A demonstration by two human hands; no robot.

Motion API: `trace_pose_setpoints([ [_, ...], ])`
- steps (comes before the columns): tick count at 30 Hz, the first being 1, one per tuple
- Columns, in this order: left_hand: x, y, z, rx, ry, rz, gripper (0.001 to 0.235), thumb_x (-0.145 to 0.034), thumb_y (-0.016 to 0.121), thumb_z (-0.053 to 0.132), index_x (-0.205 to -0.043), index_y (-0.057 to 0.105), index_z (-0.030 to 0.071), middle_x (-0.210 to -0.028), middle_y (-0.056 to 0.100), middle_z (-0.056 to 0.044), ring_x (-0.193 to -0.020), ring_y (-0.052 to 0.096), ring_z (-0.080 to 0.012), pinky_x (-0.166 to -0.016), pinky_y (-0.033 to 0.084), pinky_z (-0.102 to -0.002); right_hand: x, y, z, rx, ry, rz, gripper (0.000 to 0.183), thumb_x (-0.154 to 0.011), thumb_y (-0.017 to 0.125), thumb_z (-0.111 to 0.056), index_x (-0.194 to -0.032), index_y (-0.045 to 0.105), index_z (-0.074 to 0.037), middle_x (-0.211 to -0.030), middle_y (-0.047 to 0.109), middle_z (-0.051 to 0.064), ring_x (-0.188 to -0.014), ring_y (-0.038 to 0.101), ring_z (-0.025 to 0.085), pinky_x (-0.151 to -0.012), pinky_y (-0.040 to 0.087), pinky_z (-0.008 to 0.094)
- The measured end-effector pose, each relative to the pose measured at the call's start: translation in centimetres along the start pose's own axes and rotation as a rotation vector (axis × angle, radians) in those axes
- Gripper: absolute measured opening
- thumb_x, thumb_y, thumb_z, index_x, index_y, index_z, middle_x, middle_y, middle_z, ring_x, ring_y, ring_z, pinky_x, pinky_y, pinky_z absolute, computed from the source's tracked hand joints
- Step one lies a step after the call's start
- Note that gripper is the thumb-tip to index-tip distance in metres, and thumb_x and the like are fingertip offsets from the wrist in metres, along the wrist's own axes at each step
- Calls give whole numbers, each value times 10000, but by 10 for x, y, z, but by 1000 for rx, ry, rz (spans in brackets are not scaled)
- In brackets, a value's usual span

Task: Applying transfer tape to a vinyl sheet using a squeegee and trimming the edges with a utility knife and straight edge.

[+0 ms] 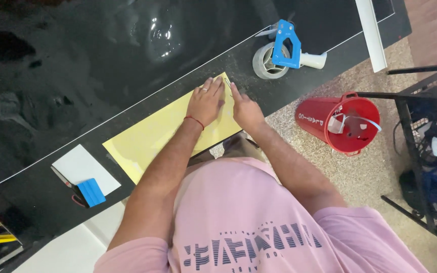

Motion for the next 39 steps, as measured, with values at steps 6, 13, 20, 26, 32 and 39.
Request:
trace_pose_setpoints([
  [6, 0, -11, 8, -34, -13, -14, 626, -1114, 671, 434, -1678, 489, 234, -1794, 384, 42, -1637, 389, -245, -1158, 498, -456, -1, 16, 13, 50, 14, -13, 824, -1043, 560, -130, -1822, 294, -173, -1160, 777, 307, -914, 826, 551, -743, 707, 620],
  [13, 0, -26, 15, -46, -29, -85, 580, -1141, 622, 383, -1676, 514, 188, -1794, 381, 9, -1646, 368, -264, -1148, 499, -450, 26, 26, 24, 42, 41, -25, 877, -1002, 585, -128, -1827, 295, -202, -1182, 774, 275, -889, 818, 561, -747, 710, 628],
  [20, 1, -32, 18, -50, -27, -90, 602, -1131, 649, 356, -1681, 523, 144, -1794, 378, -37, -1636, 379, -296, -1138, 505, -467, 93, 16, 24, 102, -21, 46, 891, -956, 579, -86, -1813, 343, -151, -1097, 760, 257, -798, 822, 514, -641, 700, 585],
  [26, 1, -32, 17, -57, -29, -120, 610, -1145, 635, 364, -1699, 503, 143, -1802, 349, -44, -1643, 362, -297, -1141, 498, -473, 171, 11, 39, 50, 90, -133, 831, -1012, 516, -128, -1817, 329, -208, -1229, 743, 223, -898, 824, 507, -756, 709, 618],
  [32, 3, -31, 19, -64, -2, -73, 645, -1117, 690, 361, -1693, 518, 129, -1792, 371, -62, -1632, 383, -316, -1146, 504, -482, 249, 9, 68, 72, 221, -418, 869, -1025, 638, -347, -1821, 318, -208, -1248, 776, 229, -1055, 834, 493, -901, 716, 593],
  [39, -13, -30, 57, -1, 14, 217, 680, -992, 824, 461, -1565, 680, 123, -1613, 573, -107, -1513, 506, -372, -1146, 484, -555, 283, 35, 133, -84, 285, -219, 648, -1097, 531, -290, -1742, 481, -250, -1239, 787, 278, -1050, 802, 548, -873, 684, 672],
])
Point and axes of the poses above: each hand's wrist, its own x-axis away from the middle knuckle, its own y-axis out of the palm, z = x × y, the point moved 5 cm from there along -x, towards the middle knuckle
